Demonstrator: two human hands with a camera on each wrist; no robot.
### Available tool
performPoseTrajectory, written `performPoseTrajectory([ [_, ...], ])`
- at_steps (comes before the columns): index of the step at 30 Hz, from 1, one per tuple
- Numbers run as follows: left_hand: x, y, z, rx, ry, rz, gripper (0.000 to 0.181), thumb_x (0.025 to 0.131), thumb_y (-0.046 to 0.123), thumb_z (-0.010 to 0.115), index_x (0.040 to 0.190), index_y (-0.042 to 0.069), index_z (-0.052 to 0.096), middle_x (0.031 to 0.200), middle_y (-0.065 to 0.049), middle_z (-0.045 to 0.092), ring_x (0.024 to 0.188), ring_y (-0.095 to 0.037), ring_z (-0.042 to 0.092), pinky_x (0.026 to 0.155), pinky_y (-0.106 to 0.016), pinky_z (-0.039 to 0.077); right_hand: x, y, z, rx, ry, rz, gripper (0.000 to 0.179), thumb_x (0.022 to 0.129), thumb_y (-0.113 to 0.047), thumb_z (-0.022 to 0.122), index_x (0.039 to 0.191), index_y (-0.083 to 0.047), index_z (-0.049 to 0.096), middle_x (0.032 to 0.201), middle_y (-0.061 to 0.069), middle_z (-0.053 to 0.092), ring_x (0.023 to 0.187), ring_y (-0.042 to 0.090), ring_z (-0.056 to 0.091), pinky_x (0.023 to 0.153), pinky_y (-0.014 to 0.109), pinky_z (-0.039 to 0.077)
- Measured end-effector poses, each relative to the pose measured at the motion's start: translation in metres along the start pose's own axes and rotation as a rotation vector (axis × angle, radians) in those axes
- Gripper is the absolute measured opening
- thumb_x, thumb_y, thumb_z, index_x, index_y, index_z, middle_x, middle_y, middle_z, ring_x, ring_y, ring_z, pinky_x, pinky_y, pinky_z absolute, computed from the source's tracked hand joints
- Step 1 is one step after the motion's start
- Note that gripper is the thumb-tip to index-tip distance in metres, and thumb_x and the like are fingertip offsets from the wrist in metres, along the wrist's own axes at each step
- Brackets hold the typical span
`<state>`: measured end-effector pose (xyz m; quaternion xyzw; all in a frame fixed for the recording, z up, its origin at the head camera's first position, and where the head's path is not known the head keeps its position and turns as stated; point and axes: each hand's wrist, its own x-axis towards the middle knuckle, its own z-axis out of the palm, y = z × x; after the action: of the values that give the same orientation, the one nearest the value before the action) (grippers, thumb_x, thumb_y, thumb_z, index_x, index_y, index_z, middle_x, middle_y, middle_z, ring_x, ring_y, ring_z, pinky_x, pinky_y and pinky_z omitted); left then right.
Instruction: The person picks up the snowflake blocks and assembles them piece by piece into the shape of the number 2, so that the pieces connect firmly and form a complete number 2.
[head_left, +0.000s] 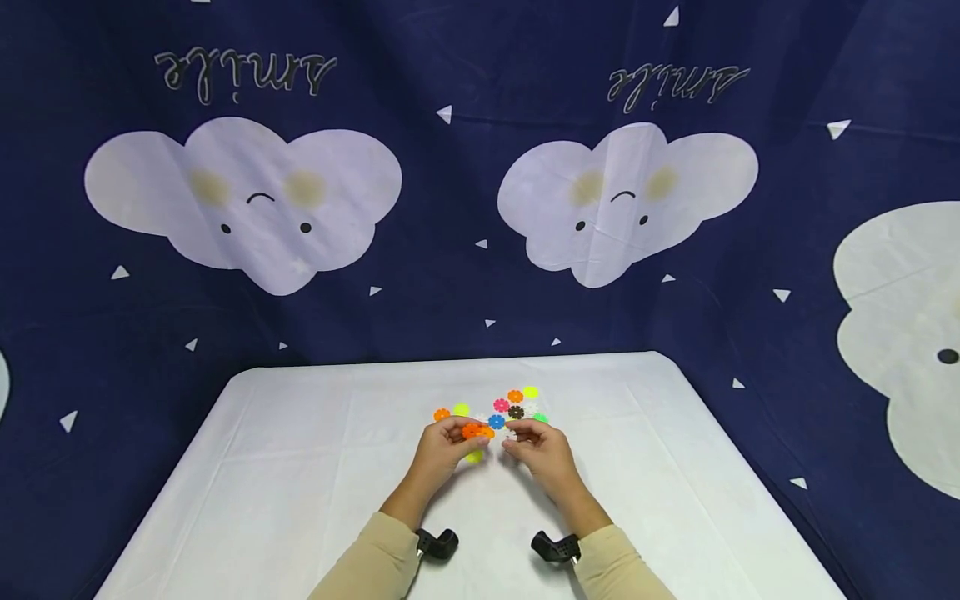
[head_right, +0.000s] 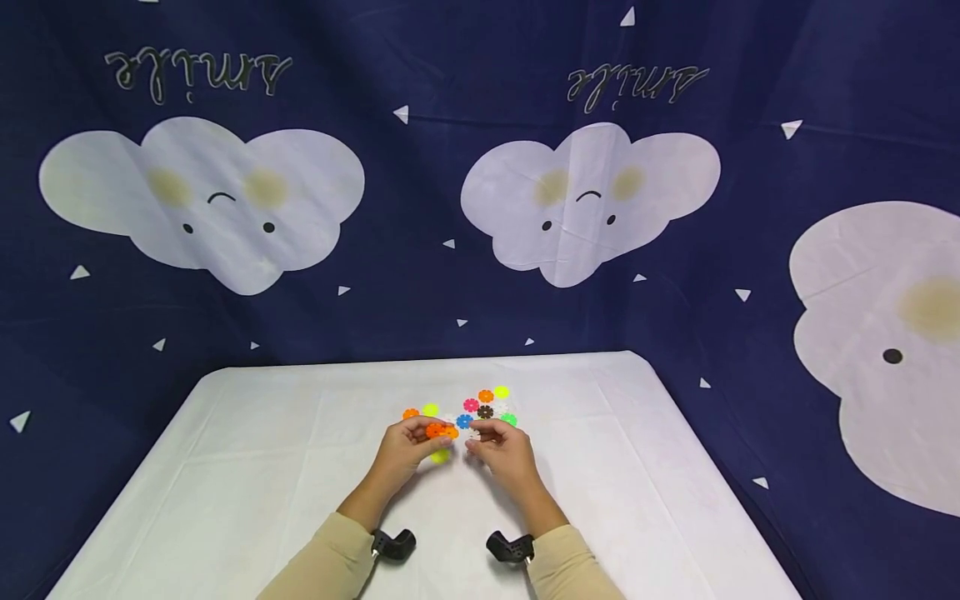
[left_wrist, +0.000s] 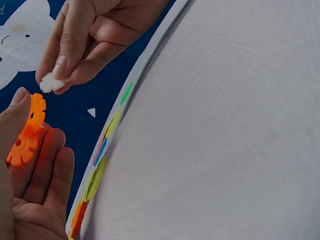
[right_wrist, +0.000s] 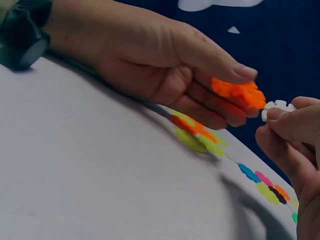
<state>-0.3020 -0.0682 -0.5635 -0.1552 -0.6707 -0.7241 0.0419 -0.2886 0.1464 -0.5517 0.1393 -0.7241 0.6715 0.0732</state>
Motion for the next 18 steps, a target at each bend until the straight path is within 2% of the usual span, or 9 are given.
performPoseTrajectory([
  [5,-0.0016,0.0009,-0.0007,0.019,-0.009,0.008,0.026,0.088,0.001,0.086,0.111,-0.006,0.076,0.095,-0.013,0.077,0.080,-0.015,0.069,0.070,-0.022,0.058,-0.0028,-0.0019,0.0064,0.065,-0.017,-0.009,0.036,0.084,0.017,0.079,0.119,0.015,0.070,0.102,0.023,0.070,0.088,0.028,0.072,0.074,0.025,0.061],
  [9,-0.0021,0.0024,-0.0007,0.022,-0.011,0.005,0.026,0.088,0.001,0.086,0.111,-0.005,0.076,0.096,-0.013,0.077,0.080,-0.015,0.069,0.070,-0.022,0.058,-0.0034,-0.0014,0.0072,0.063,-0.004,-0.025,0.036,0.084,0.019,0.079,0.118,0.014,0.072,0.104,0.024,0.070,0.090,0.033,0.072,0.076,0.027,0.062],
  [13,-0.0017,0.0021,-0.0010,0.021,-0.014,0.004,0.025,0.087,0.001,0.086,0.110,-0.005,0.076,0.096,-0.014,0.077,0.080,-0.016,0.070,0.070,-0.023,0.058,-0.0033,-0.0011,0.0067,0.019,-0.018,-0.068,0.034,0.084,0.018,0.079,0.118,0.013,0.073,0.109,0.021,0.070,0.093,0.032,0.071,0.079,0.027,0.061],
  [18,-0.0016,0.0014,-0.0014,0.041,-0.020,0.022,0.024,0.088,0.000,0.085,0.110,-0.005,0.076,0.096,-0.014,0.077,0.082,-0.016,0.070,0.072,-0.023,0.059,-0.0033,0.0003,0.0062,-0.062,-0.037,-0.164,0.032,0.084,0.014,0.081,0.116,0.009,0.075,0.110,0.017,0.071,0.097,0.031,0.070,0.083,0.028,0.061],
])
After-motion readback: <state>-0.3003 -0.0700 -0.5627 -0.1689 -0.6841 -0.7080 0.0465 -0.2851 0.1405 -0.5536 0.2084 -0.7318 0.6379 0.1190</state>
